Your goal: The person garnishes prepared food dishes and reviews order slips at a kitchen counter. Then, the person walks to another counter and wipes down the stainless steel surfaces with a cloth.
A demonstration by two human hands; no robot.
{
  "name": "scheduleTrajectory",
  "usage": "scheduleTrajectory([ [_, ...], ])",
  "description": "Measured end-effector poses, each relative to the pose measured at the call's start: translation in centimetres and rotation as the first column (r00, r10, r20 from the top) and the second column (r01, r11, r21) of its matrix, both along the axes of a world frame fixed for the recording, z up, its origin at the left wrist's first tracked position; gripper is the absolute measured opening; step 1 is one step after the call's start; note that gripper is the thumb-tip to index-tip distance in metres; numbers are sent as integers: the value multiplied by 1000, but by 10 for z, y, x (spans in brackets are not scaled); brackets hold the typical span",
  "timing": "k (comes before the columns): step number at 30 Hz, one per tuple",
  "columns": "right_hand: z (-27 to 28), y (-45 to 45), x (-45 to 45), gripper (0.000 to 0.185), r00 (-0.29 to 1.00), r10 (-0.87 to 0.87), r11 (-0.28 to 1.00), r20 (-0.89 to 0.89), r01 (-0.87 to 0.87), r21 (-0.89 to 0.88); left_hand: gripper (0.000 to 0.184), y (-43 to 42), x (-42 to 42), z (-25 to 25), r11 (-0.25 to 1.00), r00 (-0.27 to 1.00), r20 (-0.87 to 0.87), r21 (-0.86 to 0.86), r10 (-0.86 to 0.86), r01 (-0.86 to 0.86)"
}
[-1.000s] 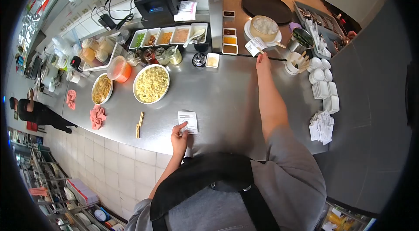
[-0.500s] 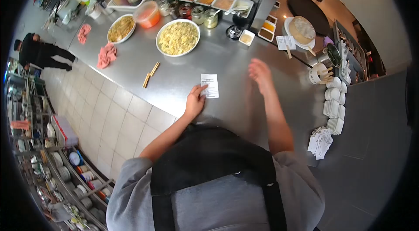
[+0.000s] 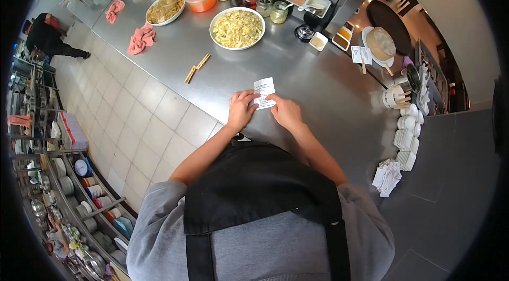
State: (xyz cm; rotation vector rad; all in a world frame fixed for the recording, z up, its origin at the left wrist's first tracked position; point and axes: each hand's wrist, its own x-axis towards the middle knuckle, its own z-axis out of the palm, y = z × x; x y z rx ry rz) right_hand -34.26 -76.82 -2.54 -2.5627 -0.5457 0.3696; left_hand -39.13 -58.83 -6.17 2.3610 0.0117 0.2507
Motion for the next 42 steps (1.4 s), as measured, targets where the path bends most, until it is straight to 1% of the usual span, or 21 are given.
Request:
scheduleTrajectory([
  [9,-6,24,-3,32,987,121,992,103,-122,7,33,3,3,1,999,999,22,27,-27,27],
  [11,-7,24,-3,32,985,142,971,103,-118,-209,33,2,2,2,999,999,20,35,-36,35],
  [12,-7,20,-1,32,985,139,971,100,-115,-210,33,2,2,2,998,999,22,39,-41,41],
  [14,-8,1,14,31,985,-7,942,174,65,-330,34,4,3,4,998,998,29,46,-49,48],
  [17,-2,-37,27,29,974,-28,939,225,103,-329,34,5,2,5,996,997,14,56,-72,71],
  [19,17,-51,23,24,990,-61,969,130,90,-229,36,5,3,3,996,996,24,13,-84,84],
  [23,16,-57,4,23,990,-138,975,35,142,-172,38,8,4,2,993,991,64,16,-118,117],
  [25,7,-51,-5,20,969,-199,966,-148,219,135,37,8,6,7,952,988,1,-268,-152,147],
  [26,2,-44,-9,20,970,-200,966,-139,219,136,37,8,5,12,952,988,11,-268,-153,150],
  [28,0,-24,-10,17,978,-202,821,57,138,554,38,5,1,30,872,989,-37,-478,-141,106],
  [29,6,-15,-8,17,976,-202,822,83,123,556,38,4,1,30,819,993,-7,-566,-121,96],
  [31,38,1,2,14,955,-107,671,-276,275,689,38,7,0,46,781,994,-13,-619,-109,78],
  [32,57,4,14,14,965,-104,672,-241,246,698,40,9,2,49,755,994,-7,-651,-112,81],
  [33,77,8,28,12,998,-58,773,33,24,634,40,10,5,57,756,994,30,-647,-107,101],
  [34,99,14,41,13,955,21,847,295,-174,503,44,12,6,70,675,995,85,-730,-58,102],
  [35,126,17,62,14,861,-8,844,509,-268,466,48,15,7,80,586,991,135,-803,-4,111],
  [36,173,19,76,16,745,-80,853,663,-293,431,48,20,9,88,591,987,163,-796,5,128],
  [37,206,17,99,15,730,-203,799,652,-262,542,48,26,9,93,610,986,164,-785,36,109],
  [38,260,22,104,13,646,-329,759,689,-253,600,49,32,9,97,626,985,163,-775,64,87],
  [40,323,13,155,14,445,-436,654,782,-441,615,47,44,7,91,623,984,157,-779,82,72],
  [42,371,9,176,20,542,-472,684,695,-272,677,46,53,1,85,619,985,113,-786,128,9],
])
